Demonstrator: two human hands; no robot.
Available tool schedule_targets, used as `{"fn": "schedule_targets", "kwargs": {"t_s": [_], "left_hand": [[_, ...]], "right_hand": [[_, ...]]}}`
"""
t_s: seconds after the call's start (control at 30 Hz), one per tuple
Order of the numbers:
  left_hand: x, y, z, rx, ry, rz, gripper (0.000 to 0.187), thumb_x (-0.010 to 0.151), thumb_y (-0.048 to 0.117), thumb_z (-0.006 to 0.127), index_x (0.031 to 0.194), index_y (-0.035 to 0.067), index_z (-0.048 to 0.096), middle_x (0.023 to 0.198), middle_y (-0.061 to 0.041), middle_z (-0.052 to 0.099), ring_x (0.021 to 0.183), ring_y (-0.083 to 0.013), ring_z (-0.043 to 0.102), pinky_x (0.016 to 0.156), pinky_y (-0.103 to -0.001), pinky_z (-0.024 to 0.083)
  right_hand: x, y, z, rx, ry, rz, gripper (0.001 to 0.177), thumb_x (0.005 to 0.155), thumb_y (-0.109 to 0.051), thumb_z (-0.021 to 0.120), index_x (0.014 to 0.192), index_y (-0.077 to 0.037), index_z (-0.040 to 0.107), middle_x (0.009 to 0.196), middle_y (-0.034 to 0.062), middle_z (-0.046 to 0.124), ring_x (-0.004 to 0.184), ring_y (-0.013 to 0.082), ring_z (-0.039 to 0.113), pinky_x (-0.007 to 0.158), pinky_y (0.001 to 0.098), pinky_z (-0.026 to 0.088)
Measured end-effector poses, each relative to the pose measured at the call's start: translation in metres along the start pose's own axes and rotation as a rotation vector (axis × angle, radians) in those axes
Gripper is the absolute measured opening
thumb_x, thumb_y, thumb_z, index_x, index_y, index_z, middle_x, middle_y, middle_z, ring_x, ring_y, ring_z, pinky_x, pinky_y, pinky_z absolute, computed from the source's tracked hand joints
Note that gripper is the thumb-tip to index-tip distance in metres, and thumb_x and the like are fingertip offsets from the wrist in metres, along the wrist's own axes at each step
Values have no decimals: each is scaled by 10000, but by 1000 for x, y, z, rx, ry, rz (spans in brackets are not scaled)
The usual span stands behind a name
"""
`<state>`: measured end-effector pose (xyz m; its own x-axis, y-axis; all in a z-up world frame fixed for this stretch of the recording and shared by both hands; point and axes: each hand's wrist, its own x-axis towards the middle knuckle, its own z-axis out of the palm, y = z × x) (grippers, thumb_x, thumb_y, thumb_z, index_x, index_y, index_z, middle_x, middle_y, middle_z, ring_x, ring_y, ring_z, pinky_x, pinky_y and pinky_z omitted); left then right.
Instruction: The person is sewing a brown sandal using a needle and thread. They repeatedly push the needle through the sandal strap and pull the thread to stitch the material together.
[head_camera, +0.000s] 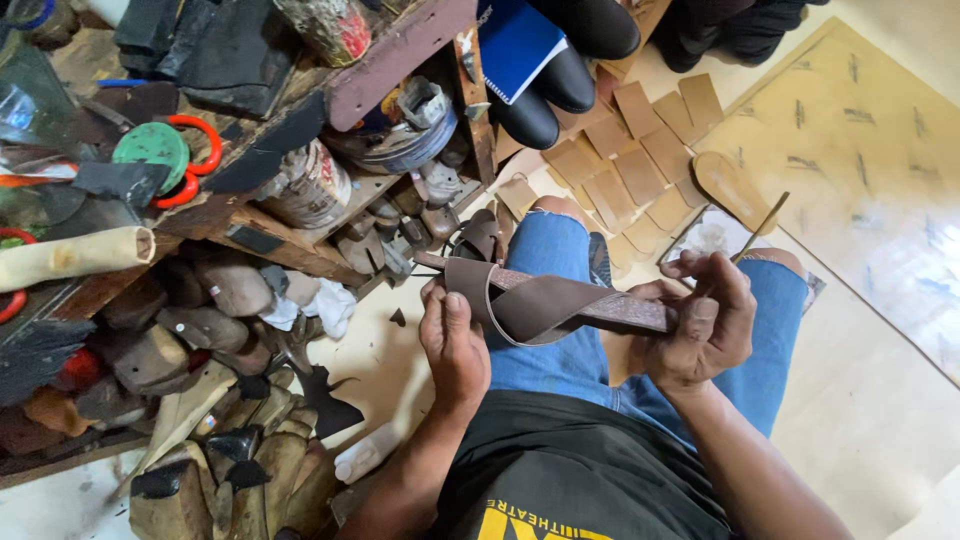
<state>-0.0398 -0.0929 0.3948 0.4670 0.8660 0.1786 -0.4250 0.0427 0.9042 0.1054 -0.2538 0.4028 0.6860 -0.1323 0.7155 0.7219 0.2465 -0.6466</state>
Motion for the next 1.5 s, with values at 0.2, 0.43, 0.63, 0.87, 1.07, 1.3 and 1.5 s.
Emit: {"fn": "schedule_targets", "kwargs": {"t_s": [0.2, 0.43, 0.63, 0.87, 1.07, 1.3, 1.5], "left_hand": [[11, -25, -32, 295, -28, 212, 330, 1102, 275, 590, 887, 92, 420, 1378, -116, 417, 1287, -202, 458, 1178, -410, 317], [33, -28, -42, 120, -161, 149, 263, 1065, 192, 625, 839, 76, 556, 1514, -196, 439, 1455, -343, 483, 1246, -515, 295], [55, -29, -94, 222, -284, 113, 332, 1035, 210, 661, 772, 52, 534, 1467, -187, 469, 1395, -312, 535, 1232, -520, 340], [45, -16, -119, 287, -365, -100, 428, 991, 485, 651, 755, 133, 592, 1514, -203, 596, 1532, -267, 406, 1247, -482, 266], [35, -26, -121, -43, -276, -115, 310, 960, 268, 758, 833, 98, 532, 1520, -163, 485, 1474, -348, 526, 1077, -550, 594], [45, 7, -122, 392, -410, -40, 635, 995, 508, 589, 1454, 70, 619, 1431, -135, 489, 1353, -243, 535, 1150, -379, 404], [57, 31, -131, 530, -587, -203, 681, 893, 731, 636, 1329, 215, 719, 1503, -136, 403, 1484, -263, 472, 1148, -418, 375]], "right_hand": [[-6, -20, -3, -68, -42, -27, 400, 1131, -132, 480, 1308, 227, 494, 1010, 362, 588, 801, 367, 673, 544, 408, 639], [-14, -7, -18, -69, -153, 41, 328, 1123, -27, 437, 1287, 246, 515, 1029, 354, 582, 846, 410, 692, 614, 478, 627], [29, -10, 1, -98, -418, 222, 222, 1068, 103, 514, 1236, 185, 633, 937, 275, 733, 791, 299, 768, 760, 427, 624], [81, 1, 47, 7, -696, 635, 301, 1063, -81, 573, 1319, 29, 459, 929, 240, 777, 789, 277, 787, 797, 376, 648], [161, 6, 149, -287, -874, 94, 117, 1031, -102, 722, 1091, -25, 788, 828, 52, 743, 666, 94, 653, 579, 217, 535], [224, 28, 307, -340, -1043, -246, 111, 1061, -105, 757, 1116, -53, 838, 866, 77, 754, 743, 167, 610, 608, 319, 494], [214, 84, 428, -402, -1314, -534, 149, 984, -64, 729, 931, -59, 868, 827, 62, 806, 687, 195, 704, 558, 371, 579]]}}
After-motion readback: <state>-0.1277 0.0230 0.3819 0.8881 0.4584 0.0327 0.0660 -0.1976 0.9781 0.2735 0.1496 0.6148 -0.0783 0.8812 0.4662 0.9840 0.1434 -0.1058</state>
